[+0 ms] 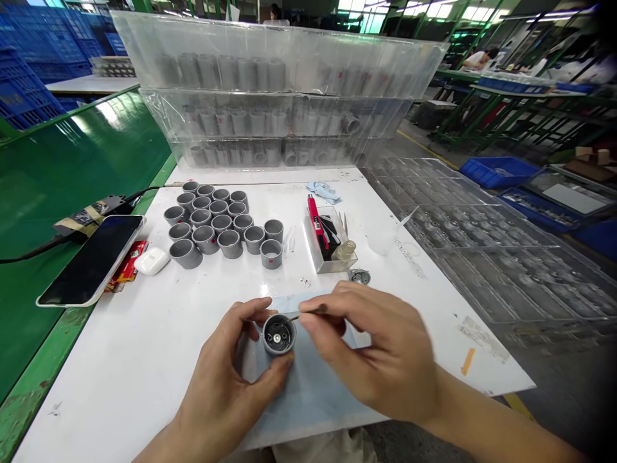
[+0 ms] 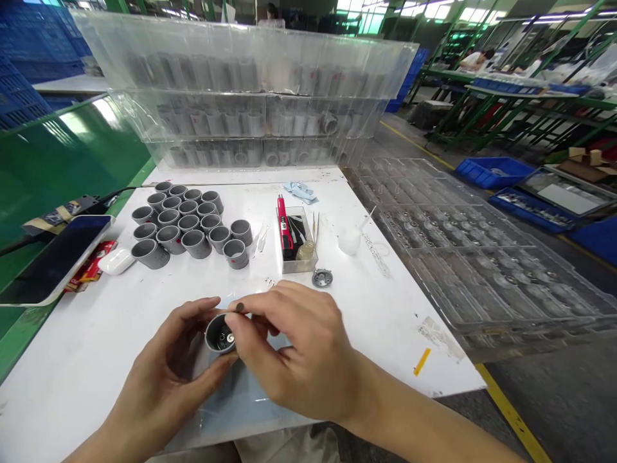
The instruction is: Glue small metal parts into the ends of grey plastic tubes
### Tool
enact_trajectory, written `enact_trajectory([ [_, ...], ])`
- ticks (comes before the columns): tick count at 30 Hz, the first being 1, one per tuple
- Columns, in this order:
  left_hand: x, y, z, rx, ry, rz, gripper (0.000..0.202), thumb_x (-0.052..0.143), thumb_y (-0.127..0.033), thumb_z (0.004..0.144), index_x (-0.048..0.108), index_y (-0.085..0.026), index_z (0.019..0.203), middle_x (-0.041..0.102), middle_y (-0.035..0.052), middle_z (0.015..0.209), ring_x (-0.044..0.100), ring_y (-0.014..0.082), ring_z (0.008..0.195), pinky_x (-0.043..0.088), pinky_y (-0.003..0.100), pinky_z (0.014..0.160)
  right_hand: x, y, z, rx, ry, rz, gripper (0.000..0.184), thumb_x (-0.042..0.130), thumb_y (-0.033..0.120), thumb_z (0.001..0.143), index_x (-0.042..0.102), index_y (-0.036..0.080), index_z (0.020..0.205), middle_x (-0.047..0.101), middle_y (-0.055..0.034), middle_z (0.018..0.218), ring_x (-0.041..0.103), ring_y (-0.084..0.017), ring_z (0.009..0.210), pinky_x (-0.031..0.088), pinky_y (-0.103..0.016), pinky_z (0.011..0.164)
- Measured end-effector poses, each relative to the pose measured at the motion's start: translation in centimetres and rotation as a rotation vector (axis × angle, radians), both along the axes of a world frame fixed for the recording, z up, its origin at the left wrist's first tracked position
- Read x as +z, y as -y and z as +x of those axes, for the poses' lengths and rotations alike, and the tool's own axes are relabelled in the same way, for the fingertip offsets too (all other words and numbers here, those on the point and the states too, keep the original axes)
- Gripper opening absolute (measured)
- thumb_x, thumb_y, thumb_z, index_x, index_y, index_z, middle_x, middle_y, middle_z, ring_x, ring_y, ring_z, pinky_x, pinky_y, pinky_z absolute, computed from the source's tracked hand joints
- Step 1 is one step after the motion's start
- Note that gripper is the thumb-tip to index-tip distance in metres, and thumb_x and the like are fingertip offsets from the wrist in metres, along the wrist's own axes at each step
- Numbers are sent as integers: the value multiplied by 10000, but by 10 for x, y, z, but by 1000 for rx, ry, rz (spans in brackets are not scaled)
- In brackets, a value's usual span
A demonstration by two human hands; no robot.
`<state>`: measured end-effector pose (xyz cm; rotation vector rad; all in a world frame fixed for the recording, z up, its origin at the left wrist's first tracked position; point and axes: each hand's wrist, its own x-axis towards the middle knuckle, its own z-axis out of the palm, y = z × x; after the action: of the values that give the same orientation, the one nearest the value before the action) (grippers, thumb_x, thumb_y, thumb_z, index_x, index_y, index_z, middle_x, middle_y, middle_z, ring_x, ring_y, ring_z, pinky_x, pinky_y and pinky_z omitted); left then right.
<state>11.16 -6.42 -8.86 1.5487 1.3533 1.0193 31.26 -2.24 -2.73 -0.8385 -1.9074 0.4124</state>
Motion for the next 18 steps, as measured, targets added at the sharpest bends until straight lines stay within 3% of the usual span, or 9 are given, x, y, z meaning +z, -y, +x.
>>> enact_trajectory([
  [5,-1,0,1,14,-37,25,524,690,-216,883,503,-439,1319,654,-19,1108,669,230,1049,527,437,947,17,-13,37,-344,-35,106,132,738,149,877,747,255,956,702,35,706,612,-114,612,474,-259,562],
  [9,1,2,4,48,-39,33,475,684,-264,885,521,-428,1300,654,-28,1092,666,228,1045,511,429,956,19,-37,64,-556,3,157,39,753,238,874,727,231,846,690,2,703,625,-157,628,473,-307,585],
  [15,3,4,6,66,-38,42,448,678,-282,888,532,-416,1289,642,-33,1091,652,212,1055,492,406,979,14,-54,67,-607,151,157,111,710,288,899,725,205,827,651,17,647,586,-127,569,434,-268,559],
  [18,1,3,4,21,-40,65,464,680,-258,890,523,-399,1303,632,-22,1093,646,196,1042,509,372,955,11,-58,62,-552,363,-26,128,698,300,907,769,210,850,665,36,613,559,-108,515,415,-267,562],
])
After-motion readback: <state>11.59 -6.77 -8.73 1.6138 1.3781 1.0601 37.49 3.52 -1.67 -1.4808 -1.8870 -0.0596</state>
